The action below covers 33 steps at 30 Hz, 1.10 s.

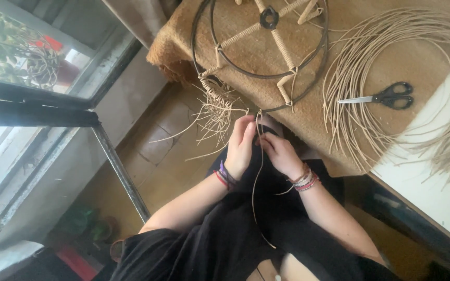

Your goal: The person weaves thin natural fibers around a circular metal frame, repeatedly threading and pulling strands through existing loops to build a woven pattern. The person handles the fibers by hand and occasionally adjusts the frame on a work surface.

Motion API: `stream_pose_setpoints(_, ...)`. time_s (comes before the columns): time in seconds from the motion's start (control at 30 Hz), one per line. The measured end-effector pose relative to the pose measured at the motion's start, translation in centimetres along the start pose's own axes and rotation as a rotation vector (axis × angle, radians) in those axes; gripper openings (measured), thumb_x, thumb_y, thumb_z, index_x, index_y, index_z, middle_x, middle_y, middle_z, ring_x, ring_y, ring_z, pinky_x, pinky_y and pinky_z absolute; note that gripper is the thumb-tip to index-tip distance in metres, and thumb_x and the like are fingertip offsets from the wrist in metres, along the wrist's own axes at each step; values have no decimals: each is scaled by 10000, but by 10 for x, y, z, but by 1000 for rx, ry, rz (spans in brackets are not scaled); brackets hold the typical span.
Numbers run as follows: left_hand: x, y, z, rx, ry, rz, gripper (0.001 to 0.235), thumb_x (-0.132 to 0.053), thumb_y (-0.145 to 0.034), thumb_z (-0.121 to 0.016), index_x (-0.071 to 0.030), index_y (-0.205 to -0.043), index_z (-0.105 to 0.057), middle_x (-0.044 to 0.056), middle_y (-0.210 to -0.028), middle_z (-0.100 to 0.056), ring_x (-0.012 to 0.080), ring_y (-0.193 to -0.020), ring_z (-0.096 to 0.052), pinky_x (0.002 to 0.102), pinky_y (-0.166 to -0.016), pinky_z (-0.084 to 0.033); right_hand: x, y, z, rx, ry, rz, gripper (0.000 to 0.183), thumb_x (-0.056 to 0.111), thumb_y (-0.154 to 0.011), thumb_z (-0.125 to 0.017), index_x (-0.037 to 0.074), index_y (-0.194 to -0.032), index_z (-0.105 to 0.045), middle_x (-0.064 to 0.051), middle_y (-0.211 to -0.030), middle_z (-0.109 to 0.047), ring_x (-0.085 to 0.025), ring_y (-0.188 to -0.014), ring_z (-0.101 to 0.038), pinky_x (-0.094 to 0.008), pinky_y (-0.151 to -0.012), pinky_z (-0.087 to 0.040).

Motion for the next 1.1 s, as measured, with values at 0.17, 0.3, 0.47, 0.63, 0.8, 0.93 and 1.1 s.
stream_pose_setpoints(0.17,28,-27,-41,62,499,250,610,-404,-1115,-400,91,-1470,-371,327,-1185,-578,386,-934,-466,464,-783,-344,18,22,1,74,525,144,307,340,-990,-583,74,-1045,-726,-145,-893,-735,-349,-894,-734,-442,-756,-582)
stream_pose_setpoints(0.3,72,-42,-38,-65,397,57,442,-362,-1128,-403,-23,-1308,-622,85,-678,-613,98,-372,-488,176,-324,-346,65,25,68,-250,546,270,211,307,-995,-679,231,-1191,-704,40,-1039,-655,-216,-908,-715,-347,-706,-584)
stream_pose_setpoints(0.47,91,-46,-30,-201,168,-22,399,-348,-1109,-471,-72,-885,-651,63,-645,-591,134,-565,-569,229,-473,-425,72,-25,68,-409,744,444,209,374,-999,-676,330,-1201,-704,111,-1142,-606,-142,-943,-698,-289,-755,-583)
stream_pose_setpoints(0.63,94,-46,-38,-94,602,84,312,-246,-1122,-419,-53,-961,-603,-1,-486,-372,97,-284,-380,212,-238,-315,57,-38,67,-513,730,466,78,416,-974,-723,345,-998,-744,152,-994,-646,-105,-885,-713,-255,-758,-584)
stream_pose_setpoints(0.8,87,-39,-48,83,915,308,338,-326,-1110,-464,-97,-881,-563,-104,-586,-219,0,-369,-227,161,-287,-234,52,-41,69,-532,607,495,71,398,-962,-764,330,-979,-766,148,-969,-669,-96,-896,-714,-248,-773,-584)
stream_pose_setpoints(0.93,104,-26,-58,35,891,293,391,-323,-1116,-447,-94,-822,-567,-85,-554,-239,36,-341,-240,185,-299,-258,54,-39,70,-535,629,474,85,423,-942,-771,346,-978,-767,166,-969,-675,-72,-888,-710,-233,-763,-574)
stream_pose_setpoints(1.1,103,-22,-50,103,887,389,372,-324,-1109,-478,-98,-836,-592,-99,-574,-227,20,-393,-226,169,-357,-237,64,-41,73,-505,618,454,62,371,-955,-782,316,-981,-770,133,-965,-680,-126,-903,-723,-274,-767,-583)
Point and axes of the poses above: each hand's wrist, its own y-axis away from the middle knuckle, its own z-axis out of the back of the hand, x = y × z, the point moved 7 cm from there along -y, towards the middle knuckle
